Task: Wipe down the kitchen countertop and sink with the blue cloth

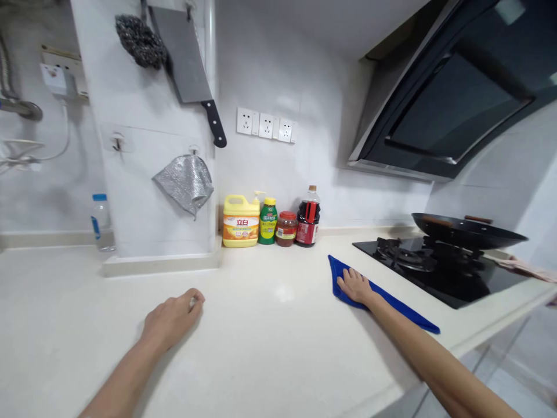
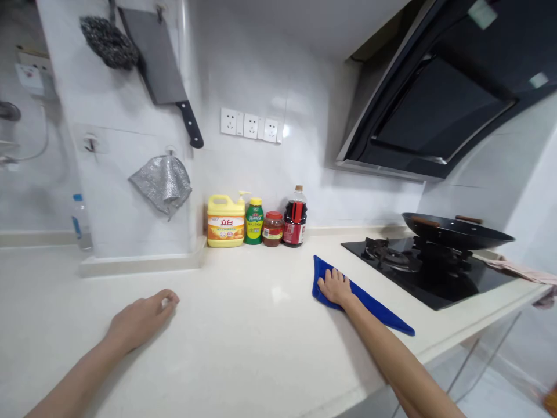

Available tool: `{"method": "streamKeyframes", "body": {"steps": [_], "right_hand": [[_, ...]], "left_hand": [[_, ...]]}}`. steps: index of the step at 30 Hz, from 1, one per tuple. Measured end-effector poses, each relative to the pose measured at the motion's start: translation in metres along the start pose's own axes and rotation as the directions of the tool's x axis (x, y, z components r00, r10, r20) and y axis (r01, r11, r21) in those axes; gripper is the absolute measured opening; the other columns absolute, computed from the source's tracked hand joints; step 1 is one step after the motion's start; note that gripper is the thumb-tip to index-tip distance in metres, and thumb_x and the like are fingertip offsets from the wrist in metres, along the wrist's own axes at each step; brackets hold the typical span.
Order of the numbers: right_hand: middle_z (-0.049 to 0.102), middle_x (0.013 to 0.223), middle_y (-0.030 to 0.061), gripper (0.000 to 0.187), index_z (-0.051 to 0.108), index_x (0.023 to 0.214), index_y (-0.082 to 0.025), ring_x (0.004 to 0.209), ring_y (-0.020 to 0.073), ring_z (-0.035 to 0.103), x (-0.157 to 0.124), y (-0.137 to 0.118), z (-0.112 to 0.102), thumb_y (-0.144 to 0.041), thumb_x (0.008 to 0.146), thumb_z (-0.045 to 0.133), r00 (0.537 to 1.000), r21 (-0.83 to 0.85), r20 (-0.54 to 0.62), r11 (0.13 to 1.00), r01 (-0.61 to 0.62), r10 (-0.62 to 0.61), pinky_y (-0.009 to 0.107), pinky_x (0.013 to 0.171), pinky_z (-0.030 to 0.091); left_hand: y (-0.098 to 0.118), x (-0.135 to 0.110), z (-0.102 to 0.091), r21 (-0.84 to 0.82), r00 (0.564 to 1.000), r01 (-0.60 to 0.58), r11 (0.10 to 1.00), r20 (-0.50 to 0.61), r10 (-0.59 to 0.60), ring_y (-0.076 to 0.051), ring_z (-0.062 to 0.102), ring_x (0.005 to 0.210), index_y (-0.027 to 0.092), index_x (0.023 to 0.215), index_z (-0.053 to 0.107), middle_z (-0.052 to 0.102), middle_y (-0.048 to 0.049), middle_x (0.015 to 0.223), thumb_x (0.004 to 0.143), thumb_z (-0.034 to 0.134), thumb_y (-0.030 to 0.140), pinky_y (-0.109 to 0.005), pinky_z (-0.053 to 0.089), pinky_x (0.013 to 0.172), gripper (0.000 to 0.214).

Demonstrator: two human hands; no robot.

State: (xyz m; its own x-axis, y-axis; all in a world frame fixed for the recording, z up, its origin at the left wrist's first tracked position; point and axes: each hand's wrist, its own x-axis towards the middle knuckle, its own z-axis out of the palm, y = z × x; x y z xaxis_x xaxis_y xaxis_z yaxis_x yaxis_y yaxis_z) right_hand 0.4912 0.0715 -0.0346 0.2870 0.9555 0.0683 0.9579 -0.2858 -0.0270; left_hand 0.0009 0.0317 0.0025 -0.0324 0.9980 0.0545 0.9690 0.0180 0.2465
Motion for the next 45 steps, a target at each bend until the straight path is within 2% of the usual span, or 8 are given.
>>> {"method": "streamKeyframes", "body": {"steps": [5,12,15,19,26,33,38,45], "right_hand": [[0.029,0.159,0.0229,0.063,0.030,0.152,-0.003,0.148,0.0343,0.028,0.013,-0.076,-0.007,-0.040,0.101,0.023,0.999,0.005,0.041,1.000,0.029,-0.029,0.051,0.118,0.023],[0.018,0.164,0.0210,0.068,0.022,0.156,-0.003,0.152,0.0338,0.016,-0.009,-0.203,-0.011,-0.042,0.100,0.021,0.954,0.087,0.067,0.954,0.287,-0.293,0.052,0.121,0.014],[0.016,0.165,0.0174,0.069,0.022,0.157,-0.007,0.153,0.0300,0.013,-0.035,-0.239,-0.014,-0.047,0.101,0.023,0.879,0.118,0.062,0.878,0.464,-0.473,0.050,0.124,0.013],[0.015,0.164,0.0217,0.071,0.023,0.156,-0.004,0.153,0.0322,0.012,-0.077,-0.253,-0.018,-0.049,0.101,0.024,0.682,0.157,0.015,0.675,0.721,-0.732,0.053,0.124,0.013],[0.009,0.165,0.0203,0.069,0.019,0.157,-0.007,0.154,0.0294,0.005,-0.158,-0.216,-0.035,-0.046,0.102,0.032,0.394,0.253,0.017,0.385,0.888,-0.919,0.050,0.127,0.006],[0.005,0.167,0.0136,0.071,0.012,0.160,-0.018,0.154,0.0245,0.002,-0.202,-0.145,-0.044,-0.050,0.101,0.036,0.288,0.358,0.049,0.286,0.889,-0.956,0.049,0.127,0.003],[0.013,0.167,0.0092,0.067,0.018,0.159,-0.026,0.154,0.0234,0.011,-0.195,-0.088,-0.045,-0.052,0.101,0.038,0.351,0.377,0.049,0.343,0.860,-0.935,0.050,0.127,0.009],[0.017,0.167,0.0044,0.063,0.022,0.158,-0.028,0.154,0.0223,0.015,-0.150,-0.007,-0.026,-0.056,0.102,0.030,0.631,0.282,0.031,0.613,0.738,-0.775,0.048,0.128,0.012]], "left_hand": [[0.002,0.000,0.002,0.022,1.000,0.019,1.000,-0.003,-0.019,-0.031,0.065,0.100,0.031,0.110,0.060,0.071,-0.0088,0.101,0.091,0.027,0.038,-0.041,0.043,0.083,0.039],[0.002,-0.002,0.001,0.018,1.000,0.015,1.000,-0.010,-0.015,-0.033,0.065,0.103,0.030,0.110,0.061,0.072,-0.0094,0.105,0.091,0.027,0.039,-0.043,0.045,0.085,0.040],[-0.001,0.000,0.003,0.008,1.000,0.007,1.000,-0.026,-0.007,-0.034,0.065,0.104,0.029,0.111,0.062,0.072,-0.0103,0.106,0.091,0.027,0.040,-0.044,0.046,0.086,0.042],[-0.007,0.003,0.004,-0.065,0.999,-0.006,0.998,-0.039,0.003,-0.035,0.065,0.108,0.028,0.115,0.062,0.073,-0.0116,0.111,0.091,0.026,0.045,-0.047,0.046,0.091,0.047],[-0.017,0.006,0.002,-0.209,0.992,-0.041,0.977,-0.124,0.015,-0.032,0.066,0.107,0.025,0.119,0.063,0.075,-0.0084,0.109,0.091,0.025,0.050,-0.041,0.048,0.091,0.053],[-0.018,-0.006,-0.002,-0.150,0.988,-0.116,0.982,-0.118,0.099,-0.030,0.065,0.108,0.024,0.115,0.065,0.074,-0.0081,0.112,0.090,0.027,0.043,-0.039,0.048,0.090,0.049],[-0.017,-0.012,-0.005,-0.143,0.987,-0.142,0.979,-0.093,0.129,-0.028,0.064,0.110,0.022,0.114,0.067,0.073,-0.0091,0.116,0.091,0.026,0.041,-0.037,0.047,0.092,0.051],[-0.014,-0.015,-0.004,-0.107,0.989,-0.133,0.985,-0.083,0.125,-0.027,0.065,0.105,0.025,0.111,0.068,0.074,-0.0086,0.110,0.092,0.028,0.040,-0.037,0.047,0.087,0.046]]}}
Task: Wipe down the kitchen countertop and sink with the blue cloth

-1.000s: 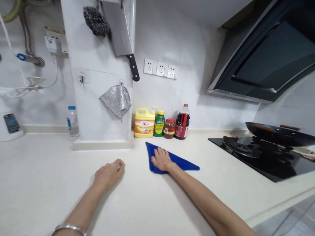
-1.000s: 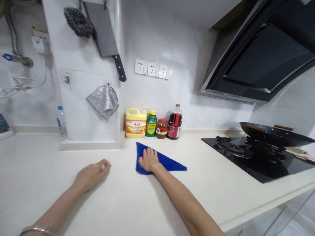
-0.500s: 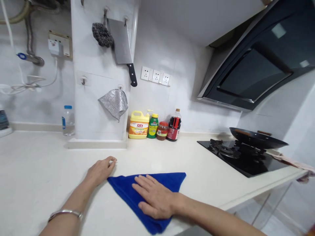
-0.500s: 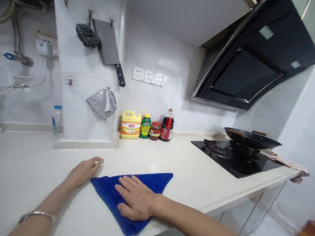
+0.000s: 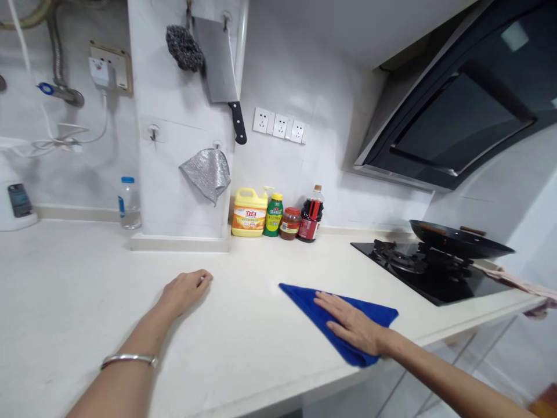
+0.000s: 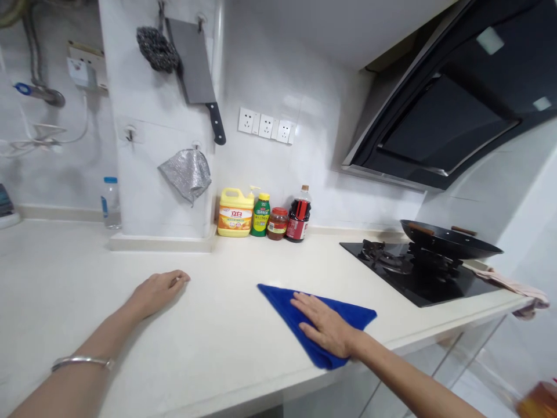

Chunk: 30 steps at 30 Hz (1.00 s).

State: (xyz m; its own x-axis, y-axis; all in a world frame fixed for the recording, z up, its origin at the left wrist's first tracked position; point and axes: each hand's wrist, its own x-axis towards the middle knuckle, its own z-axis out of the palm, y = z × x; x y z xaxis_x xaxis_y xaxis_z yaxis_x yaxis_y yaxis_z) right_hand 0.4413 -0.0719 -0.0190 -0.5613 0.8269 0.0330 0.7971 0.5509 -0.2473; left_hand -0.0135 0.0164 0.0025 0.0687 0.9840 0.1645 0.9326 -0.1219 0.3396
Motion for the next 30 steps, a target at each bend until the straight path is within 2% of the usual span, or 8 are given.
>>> {"method": "streamKeyframes", "body": {"steps": [3,7,10,13,18,21,26,30], "right_hand": [[0.022,0.165,0.0075,0.067,0.027,0.157,-0.023,0.152,0.0240,0.021,0.010,0.039,0.005,-0.059,0.101,0.026,0.984,-0.040,-0.099,0.987,-0.156,0.151,0.048,0.127,0.016],[0.026,0.163,0.0141,0.068,0.031,0.155,-0.014,0.152,0.0252,0.023,0.051,0.067,0.009,-0.053,0.100,0.025,0.921,-0.140,-0.169,0.916,-0.376,0.352,0.047,0.126,0.019],[0.027,0.163,0.0170,0.065,0.031,0.154,-0.010,0.152,0.0270,0.022,0.088,0.068,0.008,-0.046,0.100,0.025,0.844,-0.195,-0.184,0.823,-0.534,0.504,0.047,0.124,0.020],[0.032,0.160,0.0184,0.061,0.034,0.151,-0.010,0.149,0.0302,0.027,0.123,0.062,0.006,-0.041,0.100,0.024,0.779,-0.202,-0.213,0.754,-0.625,0.590,0.050,0.120,0.024],[0.042,0.150,0.0230,0.056,0.044,0.140,-0.007,0.140,0.0360,0.037,0.181,0.047,0.008,-0.037,0.098,0.024,0.736,-0.189,-0.231,0.712,-0.676,0.637,0.056,0.112,0.030],[0.039,0.152,0.0231,0.056,0.042,0.142,-0.008,0.140,0.0366,0.036,0.218,0.026,0.012,-0.037,0.098,0.024,0.768,-0.187,-0.206,0.746,-0.639,0.606,0.056,0.111,0.029],[0.023,0.162,0.0226,0.064,0.028,0.152,-0.003,0.149,0.0360,0.023,0.275,-0.028,0.021,-0.039,0.099,0.022,0.882,-0.163,-0.121,0.867,-0.471,0.456,0.055,0.118,0.021],[0.016,0.166,0.0170,0.067,0.021,0.156,-0.005,0.153,0.0326,0.014,0.293,-0.067,0.025,-0.043,0.101,0.022,0.960,-0.141,-0.041,0.949,-0.280,0.278,0.051,0.123,0.013]], "left_hand": [[0.004,-0.002,0.002,0.024,1.000,0.011,1.000,-0.004,-0.011,-0.029,0.064,0.107,0.026,0.112,0.067,0.073,-0.0095,0.111,0.091,0.032,0.038,-0.039,0.048,0.087,0.043],[0.007,-0.002,0.006,0.061,1.000,0.013,0.998,-0.006,-0.013,-0.031,0.063,0.110,0.025,0.116,0.065,0.072,-0.0109,0.114,0.090,0.033,0.036,-0.043,0.048,0.091,0.043],[0.007,0.001,0.008,0.079,1.000,0.018,0.997,-0.002,-0.017,-0.032,0.064,0.109,0.026,0.118,0.064,0.071,-0.0118,0.112,0.090,0.031,0.035,-0.044,0.048,0.091,0.043],[0.009,0.005,0.009,0.095,0.999,0.042,0.995,-0.009,-0.041,-0.033,0.065,0.107,0.027,0.117,0.063,0.071,-0.0126,0.109,0.091,0.030,0.034,-0.045,0.047,0.090,0.043],[0.012,0.010,0.014,0.115,0.995,0.100,0.988,-0.043,-0.095,-0.033,0.066,0.104,0.027,0.115,0.064,0.072,-0.0124,0.105,0.090,0.032,0.032,-0.044,0.047,0.088,0.041],[0.012,0.011,0.017,0.117,0.993,0.113,0.987,-0.049,-0.108,-0.031,0.067,0.101,0.028,0.114,0.065,0.072,-0.0113,0.101,0.090,0.034,0.031,-0.043,0.047,0.087,0.039],[0.012,0.012,0.018,0.120,0.992,0.119,0.986,-0.044,-0.115,-0.031,0.067,0.101,0.028,0.113,0.065,0.072,-0.0110,0.099,0.090,0.034,0.031,-0.042,0.047,0.087,0.039],[0.011,0.013,0.017,0.114,0.992,0.128,0.985,-0.031,-0.125,-0.032,0.067,0.104,0.029,0.115,0.065,0.073,-0.0108,0.103,0.090,0.034,0.031,-0.043,0.048,0.089,0.040]]}}
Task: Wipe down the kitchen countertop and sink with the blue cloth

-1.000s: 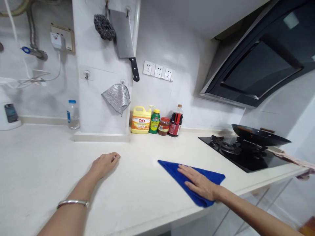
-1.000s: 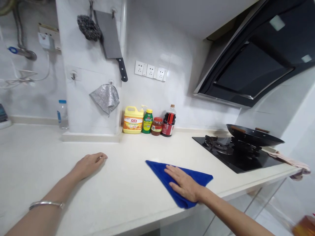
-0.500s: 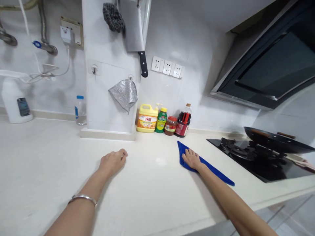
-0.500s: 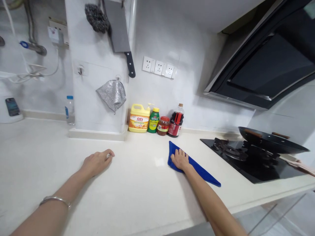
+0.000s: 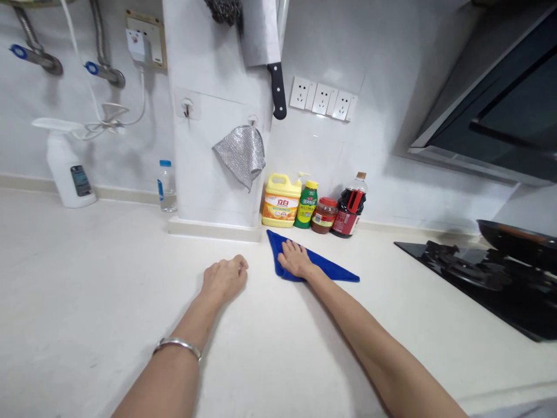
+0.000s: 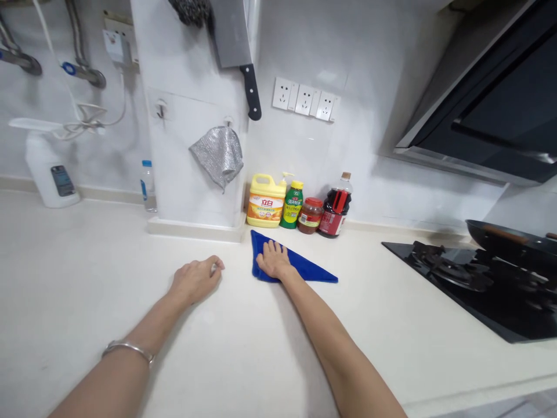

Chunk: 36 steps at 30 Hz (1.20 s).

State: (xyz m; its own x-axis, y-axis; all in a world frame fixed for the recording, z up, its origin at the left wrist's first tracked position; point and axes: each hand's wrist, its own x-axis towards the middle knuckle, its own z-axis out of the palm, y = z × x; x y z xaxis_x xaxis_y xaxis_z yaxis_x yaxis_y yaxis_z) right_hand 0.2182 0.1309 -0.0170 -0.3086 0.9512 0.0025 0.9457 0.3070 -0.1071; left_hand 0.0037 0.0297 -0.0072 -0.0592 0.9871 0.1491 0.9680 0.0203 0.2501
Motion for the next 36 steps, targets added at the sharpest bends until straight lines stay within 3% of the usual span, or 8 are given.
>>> {"method": "streamKeyframes", "body": {"steps": [5,11,16,22,25,31,33,36], "right_hand": [[0.016,0.167,0.0099,0.065,0.024,0.157,-0.013,0.154,0.0251,0.013,-0.034,-0.016,-0.003,-0.046,0.102,0.029,0.962,0.015,0.028,0.963,0.271,-0.271,0.044,0.126,0.011],[0.017,0.166,0.0095,0.064,0.024,0.157,-0.016,0.154,0.0229,0.012,-0.102,-0.032,-0.003,-0.043,0.101,0.038,0.783,0.086,0.012,0.781,0.619,-0.622,0.047,0.127,0.010],[0.016,0.166,0.0103,0.065,0.023,0.158,-0.016,0.154,0.0220,0.009,-0.158,-0.038,-0.009,-0.041,0.101,0.041,0.690,0.166,0.008,0.682,0.713,-0.723,0.046,0.127,0.006],[0.018,0.166,0.0094,0.067,0.020,0.159,-0.019,0.154,0.0212,0.011,-0.204,-0.006,-0.018,-0.044,0.100,0.041,0.629,0.229,0.025,0.617,0.753,-0.777,0.047,0.127,0.006],[0.020,0.166,0.0076,0.067,0.021,0.158,-0.023,0.154,0.0219,0.014,-0.219,0.008,-0.026,-0.047,0.100,0.044,0.655,0.253,0.060,0.646,0.720,-0.753,0.049,0.127,0.007],[0.014,0.166,0.0111,0.062,0.028,0.157,-0.024,0.154,0.0288,0.003,-0.245,0.003,-0.020,-0.055,0.103,0.026,0.903,0.198,0.027,0.887,0.416,-0.430,0.056,0.126,0.006],[0.012,0.166,0.0118,0.064,0.023,0.158,-0.026,0.154,0.0314,0.001,-0.249,0.001,-0.013,-0.057,0.103,0.027,0.919,0.168,0.031,0.908,0.384,-0.394,0.060,0.125,0.005],[0.005,0.167,0.0099,0.062,0.020,0.158,-0.036,0.153,0.0352,-0.003,-0.250,0.001,-0.010,-0.060,0.102,0.031,0.892,0.142,0.065,0.889,0.435,-0.446,0.065,0.122,0.004]], "left_hand": [[-0.003,0.001,0.000,-0.042,1.000,0.006,0.999,-0.011,-0.006,-0.033,0.065,0.110,0.027,0.125,0.061,0.072,-0.0130,0.113,0.090,0.033,0.035,-0.046,0.047,0.095,0.045],[-0.007,-0.002,-0.007,-0.115,0.998,0.016,0.993,-0.052,-0.022,-0.033,0.067,0.105,0.024,0.116,0.062,0.072,-0.0135,0.107,0.094,0.024,0.044,-0.044,0.049,0.089,0.048],[-0.016,-0.010,-0.012,-0.119,0.993,0.075,0.990,-0.083,-0.085,-0.034,0.066,0.108,0.028,0.123,0.058,0.072,-0.0112,0.112,0.094,0.017,0.044,-0.047,0.049,0.092,0.053],[-0.019,-0.022,-0.012,-0.090,0.996,0.084,0.992,0.000,-0.085,-0.033,0.063,0.115,0.027,0.123,0.061,0.072,-0.0088,0.118,0.091,0.026,0.040,-0.047,0.048,0.098,0.049],[-0.014,-0.026,-0.015,-0.076,0.997,0.058,0.995,0.056,-0.054,-0.032,0.064,0.114,0.024,0.129,0.060,0.073,-0.0097,0.117,0.085,0.037,0.036,-0.045,0.049,0.099,0.050],[-0.020,-0.040,-0.036,-0.072,0.990,-0.097,0.993,0.100,0.104,-0.022,0.067,0.109,0.021,0.132,0.060,0.072,-0.0076,0.120,0.085,0.040,0.045,-0.029,0.051,0.096,0.057],[-0.037,-0.045,-0.043,-0.021,0.993,-0.099,0.995,0.056,0.100,-0.026,0.063,0.118,0.016,0.135,0.059,0.067,-0.0127,0.129,0.087,0.035,0.048,-0.034,0.048,0.104,0.062],[-0.078,-0.053,-0.050,0.082,0.998,-0.054,0.995,-0.015,0.056,-0.037,0.046,0.136,0.006,0.137,0.056,0.053,-0.0235,0.144,0.085,0.037,0.048,-0.049,0.032,0.118,0.069]]}}
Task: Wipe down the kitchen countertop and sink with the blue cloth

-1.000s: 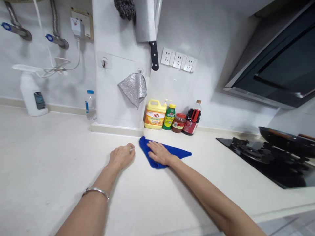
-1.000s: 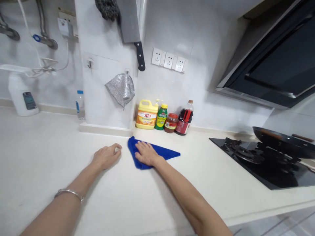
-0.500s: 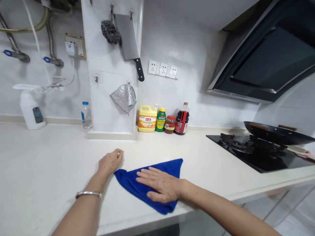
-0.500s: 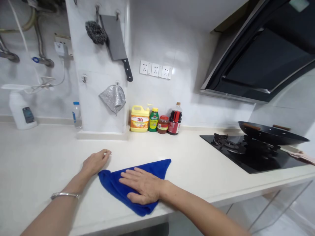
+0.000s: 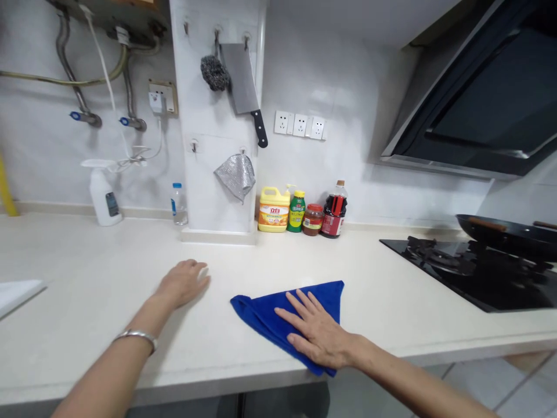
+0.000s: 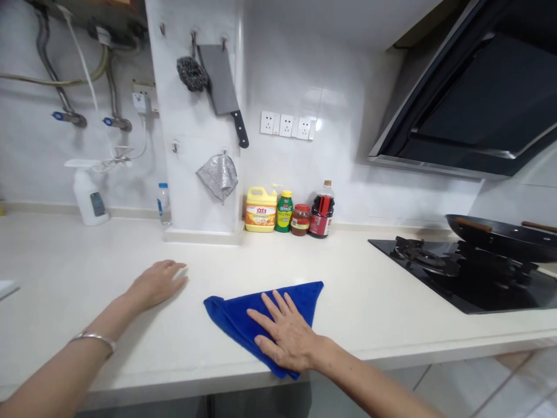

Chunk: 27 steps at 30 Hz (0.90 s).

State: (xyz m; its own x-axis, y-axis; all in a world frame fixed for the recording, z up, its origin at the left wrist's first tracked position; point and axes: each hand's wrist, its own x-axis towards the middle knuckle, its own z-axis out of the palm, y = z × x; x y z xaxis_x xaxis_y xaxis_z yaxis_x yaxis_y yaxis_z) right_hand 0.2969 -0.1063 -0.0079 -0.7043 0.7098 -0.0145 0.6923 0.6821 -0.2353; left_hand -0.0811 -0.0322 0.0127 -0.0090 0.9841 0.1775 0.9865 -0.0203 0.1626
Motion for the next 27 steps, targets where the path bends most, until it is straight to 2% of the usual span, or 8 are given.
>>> {"method": "streamKeyframes", "body": {"steps": [3,6,9,13,15,17,23,27], "right_hand": [[-0.001,0.167,0.0071,0.057,0.020,0.156,-0.043,0.152,0.0377,-0.005,0.001,0.001,-0.006,-0.058,0.102,0.030,0.998,0.006,0.042,0.999,0.043,-0.043,0.070,0.120,0.003],[0.000,0.168,0.0020,0.054,0.021,0.155,-0.045,0.152,0.0381,-0.006,0.003,-0.001,-0.011,-0.054,0.103,0.031,0.993,0.012,0.068,0.995,0.098,-0.098,0.072,0.119,0.002],[0.005,0.168,0.0018,0.054,0.021,0.156,-0.042,0.153,0.0358,-0.003,0.010,-0.003,-0.011,-0.046,0.103,0.034,0.987,-0.023,0.060,0.988,0.151,-0.150,0.072,0.119,0.002],[0.022,0.164,0.0140,0.055,0.033,0.154,-0.021,0.154,0.0270,0.008,0.029,-0.014,-0.004,-0.033,0.101,0.037,0.973,-0.088,-0.002,0.970,0.228,-0.229,0.063,0.123,0.001],[0.027,0.162,0.0180,0.057,0.033,0.153,-0.012,0.154,0.0251,0.010,0.040,-0.026,-0.004,-0.034,0.101,0.035,0.977,-0.093,-0.004,0.973,0.210,-0.211,0.059,0.125,0.000],[0.021,0.163,0.0196,0.064,0.025,0.156,-0.007,0.154,0.0259,0.008,0.051,-0.039,-0.006,-0.040,0.102,0.031,0.988,-0.066,0.037,0.986,0.155,-0.153,0.057,0.126,0.002],[0.009,0.165,0.0218,0.079,0.015,0.157,-0.002,0.153,0.0367,0.002,0.079,-0.073,-0.003,-0.057,0.101,0.022,0.995,-0.027,0.098,1.000,0.000,0.003,0.061,0.125,0.001],[0.007,0.166,0.0164,0.076,0.013,0.159,-0.006,0.153,0.0360,-0.001,0.092,-0.081,0.006,-0.054,0.101,0.026,0.995,-0.032,0.069,0.996,0.081,-0.078,0.060,0.125,-0.001]], "left_hand": [[-0.041,-0.010,0.005,0.060,0.992,0.124,0.991,0.006,-0.124,-0.040,0.026,0.149,0.013,0.146,0.048,0.035,-0.0207,0.159,0.087,0.035,0.060,-0.058,0.017,0.123,0.076],[-0.062,-0.016,0.015,0.069,0.970,0.236,0.969,0.039,-0.239,-0.040,0.013,0.152,0.026,0.154,0.035,0.019,-0.0129,0.165,0.086,0.027,0.075,-0.064,0.013,0.122,0.084],[-0.061,-0.019,0.020,0.077,0.968,0.243,0.967,0.045,-0.247,-0.039,0.011,0.153,0.026,0.156,0.029,0.016,-0.0114,0.166,0.087,0.024,0.076,-0.062,0.012,0.122,0.085],[-0.054,-0.020,0.018,0.084,0.966,0.249,0.965,0.049,-0.253,-0.038,0.012,0.153,0.028,0.156,0.029,0.018,-0.0102,0.167,0.088,0.024,0.075,-0.060,0.012,0.122,0.083],[-0.053,-0.020,0.017,0.080,0.963,0.257,0.963,0.060,-0.262,-0.037,0.011,0.153,0.028,0.156,0.028,0.016,-0.0096,0.167,0.088,0.024,0.075,-0.059,0.012,0.123,0.083],[-0.054,-0.021,0.017,0.071,0.963,0.259,0.963,0.062,-0.264,-0.037,0.011,0.153,0.029,0.156,0.029,0.016,-0.0096,0.167,0.087,0.024,0.075,-0.060,0.012,0.123,0.083],[-0.053,-0.022,0.016,0.062,0.966,0.252,0.966,0.043,-0.255,-0.039,0.014,0.153,0.028,0.155,0.032,0.020,-0.0113,0.166,0.088,0.026,0.073,-0.060,0.013,0.122,0.081],[-0.052,-0.023,0.017,0.062,0.966,0.252,0.966,0.039,-0.254,-0.039,0.014,0.152,0.027,0.155,0.033,0.021,-0.0126,0.166,0.088,0.027,0.072,-0.060,0.013,0.121,0.081]]}}
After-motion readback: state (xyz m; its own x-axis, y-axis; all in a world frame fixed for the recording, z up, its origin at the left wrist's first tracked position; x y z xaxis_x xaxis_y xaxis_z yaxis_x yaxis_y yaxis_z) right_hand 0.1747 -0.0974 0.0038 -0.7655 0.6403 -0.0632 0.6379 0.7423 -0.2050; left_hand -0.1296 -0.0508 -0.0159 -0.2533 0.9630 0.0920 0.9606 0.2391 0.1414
